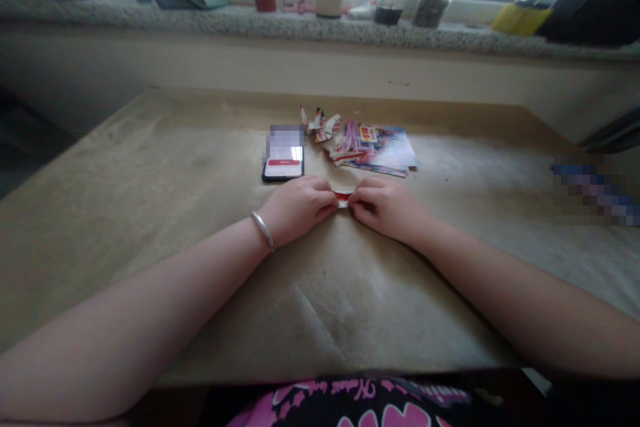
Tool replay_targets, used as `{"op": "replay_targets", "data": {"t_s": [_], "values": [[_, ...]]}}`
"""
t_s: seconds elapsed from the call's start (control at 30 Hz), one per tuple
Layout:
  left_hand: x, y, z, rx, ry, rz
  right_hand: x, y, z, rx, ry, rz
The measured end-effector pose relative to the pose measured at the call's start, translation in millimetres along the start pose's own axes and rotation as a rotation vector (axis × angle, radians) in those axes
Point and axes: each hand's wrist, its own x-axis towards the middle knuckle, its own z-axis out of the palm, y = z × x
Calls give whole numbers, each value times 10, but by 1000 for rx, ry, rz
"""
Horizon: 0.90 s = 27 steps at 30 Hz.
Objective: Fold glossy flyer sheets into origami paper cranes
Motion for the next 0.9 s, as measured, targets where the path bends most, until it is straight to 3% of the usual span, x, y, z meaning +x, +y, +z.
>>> {"op": "replay_targets", "data": {"t_s": [0.13,0.33,0.63,0.8,0.9], "values": [[-1,-17,-5,-75,12,-46,17,-20,-4,100,12,82],[10,4,-7,-45,17,-59,-5,-21,10,41,-2,32],[7,15,-24,20,35,50,28,-3,12,93,-49,150],[0,17,-28,8,85,52,28,58,13,163,-66,154],[-12,14,-30,-26,37,70,30,96,10,186,-73,103]]}}
